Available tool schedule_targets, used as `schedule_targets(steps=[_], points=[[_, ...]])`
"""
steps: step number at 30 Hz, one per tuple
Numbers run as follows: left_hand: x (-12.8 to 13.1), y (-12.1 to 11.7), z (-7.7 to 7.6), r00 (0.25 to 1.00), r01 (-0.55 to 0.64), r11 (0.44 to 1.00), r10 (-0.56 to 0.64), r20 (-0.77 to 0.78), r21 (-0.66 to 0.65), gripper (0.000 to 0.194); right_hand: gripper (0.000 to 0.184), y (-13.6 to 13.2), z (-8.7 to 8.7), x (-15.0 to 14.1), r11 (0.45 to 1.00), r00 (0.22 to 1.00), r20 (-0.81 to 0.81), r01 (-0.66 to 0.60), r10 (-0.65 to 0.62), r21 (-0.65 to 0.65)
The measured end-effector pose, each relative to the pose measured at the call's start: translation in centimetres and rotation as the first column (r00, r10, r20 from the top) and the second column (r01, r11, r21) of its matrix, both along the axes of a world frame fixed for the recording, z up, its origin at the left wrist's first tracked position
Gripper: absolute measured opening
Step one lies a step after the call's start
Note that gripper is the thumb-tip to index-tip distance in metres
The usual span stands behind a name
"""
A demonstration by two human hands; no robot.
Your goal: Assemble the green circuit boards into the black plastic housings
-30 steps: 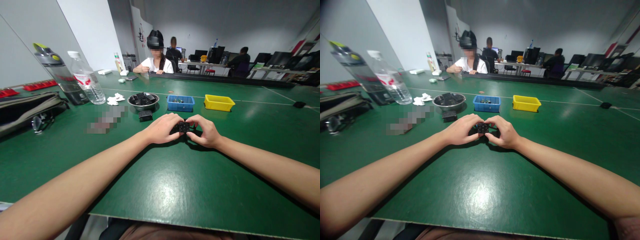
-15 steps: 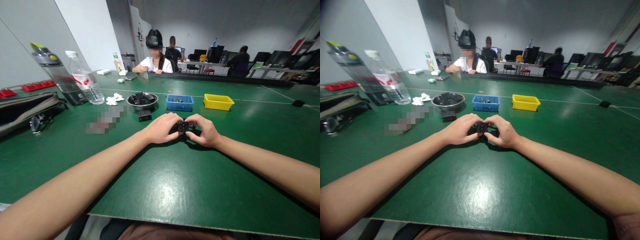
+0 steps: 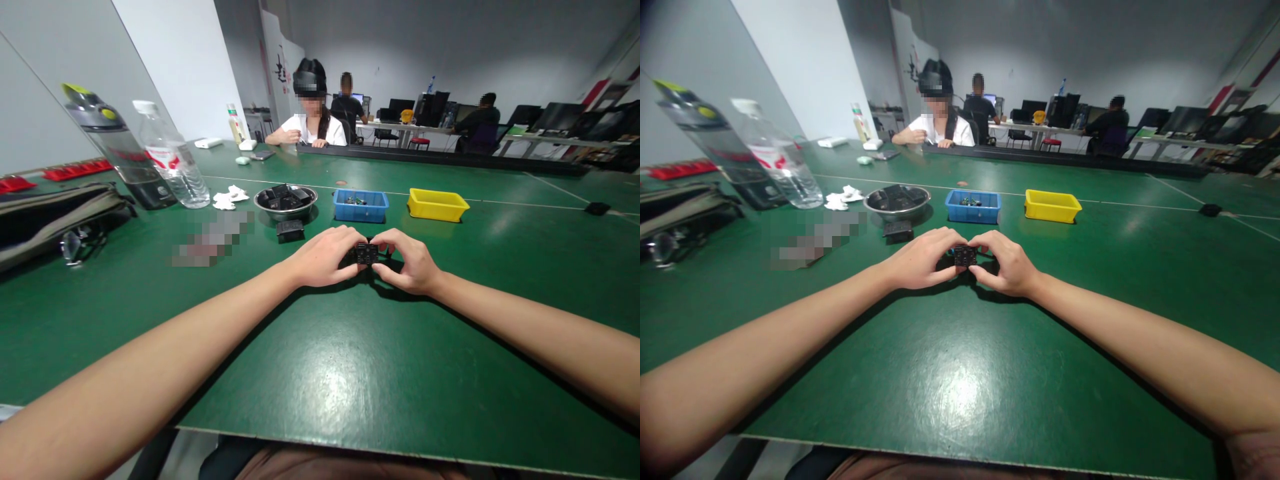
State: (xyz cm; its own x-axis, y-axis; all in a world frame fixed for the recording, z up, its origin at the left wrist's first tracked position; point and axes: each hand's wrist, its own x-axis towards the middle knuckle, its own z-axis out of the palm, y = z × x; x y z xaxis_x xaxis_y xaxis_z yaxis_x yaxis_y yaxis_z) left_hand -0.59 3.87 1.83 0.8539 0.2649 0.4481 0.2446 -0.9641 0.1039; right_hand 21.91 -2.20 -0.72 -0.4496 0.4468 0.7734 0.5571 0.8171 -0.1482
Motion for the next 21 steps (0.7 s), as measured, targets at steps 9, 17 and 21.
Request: schedule_targets(steps=[9,17,21], points=[[0.02,-0.1,0.08,1.0,-0.008,1.0,0.008,-0.002,-0.013,0.026,0.032,0.03,0.03,0.04,1.0,1.0,0.013,0.003,-0.003,-0.005],[0.03,-0.03,0.05,1.0,0.0,1.0,0.0,0.001,0.005,0.027,0.032,0.04,-0.03,0.01,1.0,1.0,0.009,0.007,-0.007,0.006],[0.02,-0.05,0.11,1.0,-0.002,1.0,0.002,0.001,0.005,0.026,0.032,0.01,0.06,-0.04,1.0,1.0,0.004,-0.008,0.008,0.015]])
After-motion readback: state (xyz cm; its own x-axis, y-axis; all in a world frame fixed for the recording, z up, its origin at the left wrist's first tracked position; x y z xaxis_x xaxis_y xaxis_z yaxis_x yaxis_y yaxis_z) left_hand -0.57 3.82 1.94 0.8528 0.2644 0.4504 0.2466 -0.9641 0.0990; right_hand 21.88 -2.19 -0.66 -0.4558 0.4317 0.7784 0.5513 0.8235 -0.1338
